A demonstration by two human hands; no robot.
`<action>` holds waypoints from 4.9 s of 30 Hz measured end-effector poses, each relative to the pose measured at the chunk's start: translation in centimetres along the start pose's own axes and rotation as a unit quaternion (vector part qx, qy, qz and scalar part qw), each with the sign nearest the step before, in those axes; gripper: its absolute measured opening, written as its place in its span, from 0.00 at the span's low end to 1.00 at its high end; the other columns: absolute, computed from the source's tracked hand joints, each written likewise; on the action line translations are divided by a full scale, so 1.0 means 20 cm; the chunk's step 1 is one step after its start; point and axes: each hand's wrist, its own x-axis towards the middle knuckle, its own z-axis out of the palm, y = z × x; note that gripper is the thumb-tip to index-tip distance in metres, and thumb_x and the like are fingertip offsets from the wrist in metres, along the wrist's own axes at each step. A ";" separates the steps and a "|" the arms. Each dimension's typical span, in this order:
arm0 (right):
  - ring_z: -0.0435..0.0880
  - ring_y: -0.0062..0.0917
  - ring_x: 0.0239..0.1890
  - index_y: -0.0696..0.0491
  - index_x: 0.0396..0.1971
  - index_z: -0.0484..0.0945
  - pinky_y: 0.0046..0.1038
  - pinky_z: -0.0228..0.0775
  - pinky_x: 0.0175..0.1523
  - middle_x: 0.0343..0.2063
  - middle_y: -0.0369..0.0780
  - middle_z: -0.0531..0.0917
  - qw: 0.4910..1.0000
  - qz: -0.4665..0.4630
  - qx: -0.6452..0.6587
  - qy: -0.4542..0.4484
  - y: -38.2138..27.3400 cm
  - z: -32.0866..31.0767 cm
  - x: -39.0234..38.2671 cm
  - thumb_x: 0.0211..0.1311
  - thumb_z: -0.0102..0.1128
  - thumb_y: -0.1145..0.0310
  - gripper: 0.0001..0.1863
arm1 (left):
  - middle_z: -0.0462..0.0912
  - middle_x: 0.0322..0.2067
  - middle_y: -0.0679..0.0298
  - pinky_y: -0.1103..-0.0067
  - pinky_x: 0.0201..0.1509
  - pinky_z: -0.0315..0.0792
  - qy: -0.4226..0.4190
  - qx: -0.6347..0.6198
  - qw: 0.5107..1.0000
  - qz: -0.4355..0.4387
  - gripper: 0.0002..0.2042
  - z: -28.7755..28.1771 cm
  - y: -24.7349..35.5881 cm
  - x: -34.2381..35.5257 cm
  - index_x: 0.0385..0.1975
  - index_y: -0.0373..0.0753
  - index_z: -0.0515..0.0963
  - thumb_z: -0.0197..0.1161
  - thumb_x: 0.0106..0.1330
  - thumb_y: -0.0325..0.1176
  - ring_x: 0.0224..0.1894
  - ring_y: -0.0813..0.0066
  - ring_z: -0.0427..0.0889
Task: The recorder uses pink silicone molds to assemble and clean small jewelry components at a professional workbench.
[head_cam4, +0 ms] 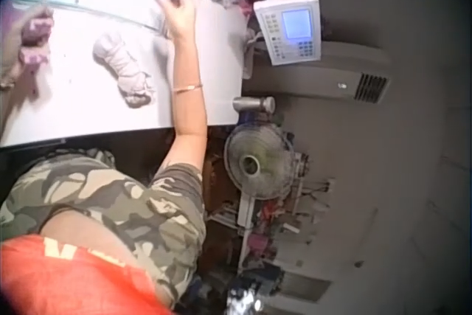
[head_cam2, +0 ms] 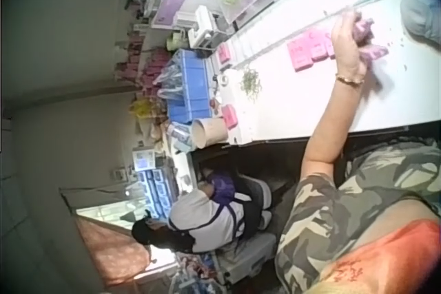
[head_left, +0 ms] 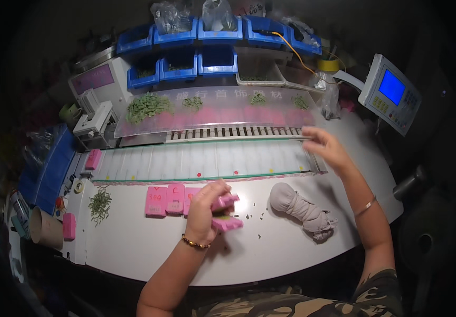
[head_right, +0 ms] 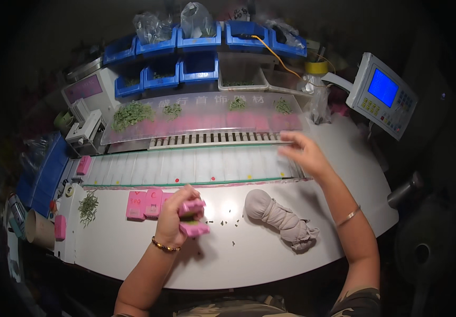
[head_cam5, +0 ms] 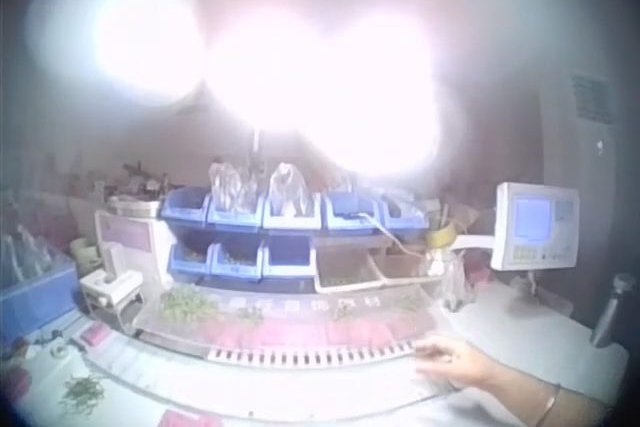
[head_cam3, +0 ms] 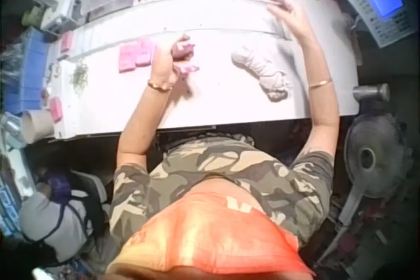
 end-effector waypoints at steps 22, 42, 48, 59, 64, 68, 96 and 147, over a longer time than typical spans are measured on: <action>0.80 0.31 0.35 0.52 0.54 0.77 0.30 0.75 0.43 0.54 0.48 0.77 0.760 -0.455 -0.459 -0.065 -0.41 0.50 -0.53 0.52 0.57 0.70 0.25 | 0.77 0.48 0.54 0.78 0.30 0.78 -0.061 0.162 0.979 0.107 0.28 0.09 -0.03 -0.06 0.63 0.33 0.63 0.30 0.77 0.49 0.34 0.72 0.81; 0.80 0.34 0.36 0.52 0.55 0.73 0.31 0.72 0.42 0.54 0.45 0.77 0.770 -0.286 -0.564 -0.088 -0.16 0.38 -0.55 0.47 0.60 0.75 0.29 | 0.76 0.45 0.51 0.77 0.30 0.80 -0.012 0.038 0.991 0.125 0.17 -0.03 0.18 -0.08 0.42 0.38 0.65 0.55 0.70 0.47 0.37 0.61 0.85; 0.77 0.40 0.48 0.54 0.55 0.73 0.34 0.68 0.52 0.54 0.47 0.76 0.886 -0.313 -0.326 -0.104 -0.25 0.43 -0.45 0.48 0.68 0.71 0.30 | 0.73 0.52 0.53 0.70 0.56 0.75 -0.057 -0.020 0.989 0.134 0.11 0.05 0.06 -0.07 0.41 0.40 0.66 0.59 0.69 0.38 0.56 0.60 0.77; 0.81 0.17 0.33 0.57 0.33 0.79 0.18 0.72 0.33 0.32 0.36 0.82 0.950 -0.208 0.211 -0.101 -0.31 0.75 -0.37 0.51 0.71 0.73 0.11 | 0.71 0.55 0.57 0.69 0.59 0.72 -0.132 0.078 0.971 0.181 0.14 0.01 0.03 -0.14 0.44 0.40 0.69 0.65 0.63 0.32 0.56 0.69 0.73; 0.82 0.17 0.32 0.56 0.31 0.79 0.18 0.73 0.32 0.31 0.36 0.82 0.967 -0.212 0.139 -0.011 -0.29 0.74 -0.32 0.50 0.71 0.75 0.09 | 0.72 0.51 0.54 0.69 0.57 0.69 0.067 0.408 0.819 0.398 0.20 0.02 0.02 -0.15 0.42 0.37 0.68 0.72 0.54 0.27 0.54 0.63 0.73; 0.83 0.19 0.32 0.58 0.32 0.78 0.19 0.74 0.32 0.31 0.37 0.81 0.964 -0.231 0.135 0.003 -0.33 0.81 -0.31 0.52 0.69 0.75 0.09 | 0.69 0.45 0.51 0.66 0.54 0.67 0.101 0.528 0.690 0.486 0.23 0.07 -0.01 -0.15 0.39 0.38 0.67 0.75 0.45 0.27 0.50 0.56 0.71; 0.73 0.43 0.52 0.59 0.57 0.66 0.38 0.69 0.54 0.50 0.49 0.75 0.931 -0.342 -0.122 -0.039 -0.20 0.96 -0.17 0.39 0.74 0.68 0.41 | 0.78 0.47 0.58 0.73 0.48 0.75 0.155 0.488 0.819 0.260 0.20 -0.39 0.35 0.27 0.49 0.33 0.75 0.63 0.65 0.42 0.47 0.68 0.79; 0.82 0.24 0.31 0.57 0.51 0.77 0.22 0.74 0.31 0.36 0.41 0.83 0.942 -0.325 0.075 0.024 -0.25 0.98 -0.36 0.52 0.66 0.80 0.23 | 0.75 0.23 0.68 0.82 0.28 0.69 0.094 -0.060 0.988 0.108 0.14 -0.03 -0.02 0.08 0.26 0.40 0.72 0.48 0.71 0.41 0.24 0.81 0.75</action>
